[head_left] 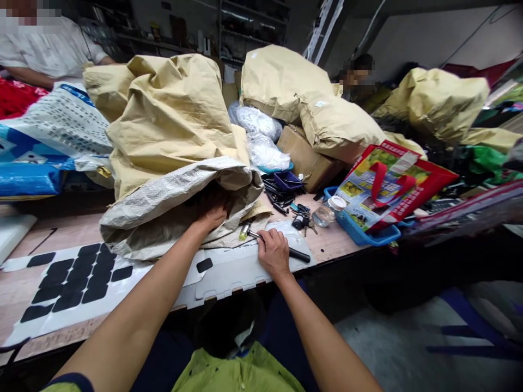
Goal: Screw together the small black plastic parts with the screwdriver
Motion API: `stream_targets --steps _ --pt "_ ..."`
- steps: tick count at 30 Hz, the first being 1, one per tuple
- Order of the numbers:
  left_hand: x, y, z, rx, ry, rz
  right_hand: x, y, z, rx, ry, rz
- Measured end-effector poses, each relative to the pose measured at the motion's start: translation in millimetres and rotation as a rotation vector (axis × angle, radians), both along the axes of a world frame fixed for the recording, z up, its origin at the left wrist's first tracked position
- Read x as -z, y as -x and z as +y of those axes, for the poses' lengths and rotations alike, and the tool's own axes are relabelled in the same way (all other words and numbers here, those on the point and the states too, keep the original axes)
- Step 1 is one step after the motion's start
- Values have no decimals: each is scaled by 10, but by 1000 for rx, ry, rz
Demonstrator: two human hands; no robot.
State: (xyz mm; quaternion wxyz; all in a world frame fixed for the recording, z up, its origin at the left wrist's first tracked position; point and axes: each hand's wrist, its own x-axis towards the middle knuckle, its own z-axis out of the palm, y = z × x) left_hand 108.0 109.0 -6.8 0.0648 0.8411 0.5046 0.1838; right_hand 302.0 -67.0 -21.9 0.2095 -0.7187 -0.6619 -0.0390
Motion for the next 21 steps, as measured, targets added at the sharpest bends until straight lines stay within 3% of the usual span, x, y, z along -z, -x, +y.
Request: stream_targets --steps 7,13,21 --pt "108 176 -112 0 30 -64 5 1 3 11 -10 2" --pt "181 342 -305 71 -44 -118 10 -10 8 -3 -36 9" --pt "258 544 -596 236 -37 -452 31 -19 13 -23 -68 -5"
